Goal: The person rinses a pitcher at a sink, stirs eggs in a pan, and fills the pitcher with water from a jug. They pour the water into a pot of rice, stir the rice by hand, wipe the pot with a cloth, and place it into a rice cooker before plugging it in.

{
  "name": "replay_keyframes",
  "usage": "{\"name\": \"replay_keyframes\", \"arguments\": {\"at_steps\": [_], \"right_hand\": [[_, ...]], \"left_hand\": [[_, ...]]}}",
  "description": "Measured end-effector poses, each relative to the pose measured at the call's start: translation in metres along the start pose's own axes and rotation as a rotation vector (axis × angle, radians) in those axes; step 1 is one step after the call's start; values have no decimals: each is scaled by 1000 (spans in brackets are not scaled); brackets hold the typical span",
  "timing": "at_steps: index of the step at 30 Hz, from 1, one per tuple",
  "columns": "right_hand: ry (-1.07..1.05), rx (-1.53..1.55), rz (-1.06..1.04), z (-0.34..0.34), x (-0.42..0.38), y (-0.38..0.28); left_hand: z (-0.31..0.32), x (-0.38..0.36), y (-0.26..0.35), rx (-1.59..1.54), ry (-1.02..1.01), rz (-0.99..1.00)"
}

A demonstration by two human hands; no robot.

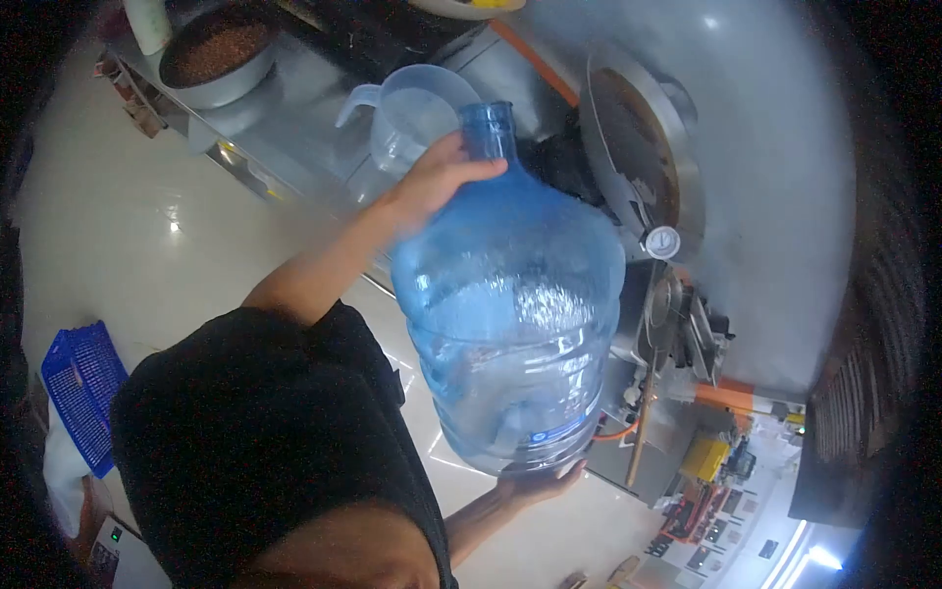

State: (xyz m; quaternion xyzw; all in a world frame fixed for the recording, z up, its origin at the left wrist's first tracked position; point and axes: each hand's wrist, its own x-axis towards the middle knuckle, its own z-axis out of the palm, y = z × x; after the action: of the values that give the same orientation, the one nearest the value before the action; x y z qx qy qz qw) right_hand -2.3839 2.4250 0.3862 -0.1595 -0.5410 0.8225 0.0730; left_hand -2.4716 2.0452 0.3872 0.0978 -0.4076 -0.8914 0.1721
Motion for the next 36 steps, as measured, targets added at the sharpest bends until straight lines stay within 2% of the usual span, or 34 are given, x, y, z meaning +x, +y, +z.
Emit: {"name": "replay_keyframes", "arguments": {"at_steps": [4,7,10,15,18,19,21,26,28,34,36], "right_hand": [[101,-48,55,17,-20,30],[102,-56,97,-4,-19,47],[180,-81,157,-1,-34,50],[189,-115,118,-31,-42,67],[194,-33,167,-39,-50,79],[253,-30,171,-41,-51,81],[260,-36,205,-49,-53,84],[270,-78,246,-42,-61,71],[202,-111,228,-27,-63,58],[182,-271,82,-8,-55,18],[133,-314,29,0,-51,5]], "left_hand": [[-3,2,-16,103,-62,-4],[-3,3,-23,120,-81,-9],[-3,-2,-30,155,-42,-115],[7,-8,-22,109,-188,-82],[4,-8,-31,171,-177,-146],[3,-11,-35,175,-175,-152],[1,-12,-40,157,-2,-229],[-5,-13,-35,76,-11,-257],[-9,-7,-30,35,-36,-268],[-20,10,-22,-151,-75,-220],[-20,16,-22,-197,-29,-229]]}}
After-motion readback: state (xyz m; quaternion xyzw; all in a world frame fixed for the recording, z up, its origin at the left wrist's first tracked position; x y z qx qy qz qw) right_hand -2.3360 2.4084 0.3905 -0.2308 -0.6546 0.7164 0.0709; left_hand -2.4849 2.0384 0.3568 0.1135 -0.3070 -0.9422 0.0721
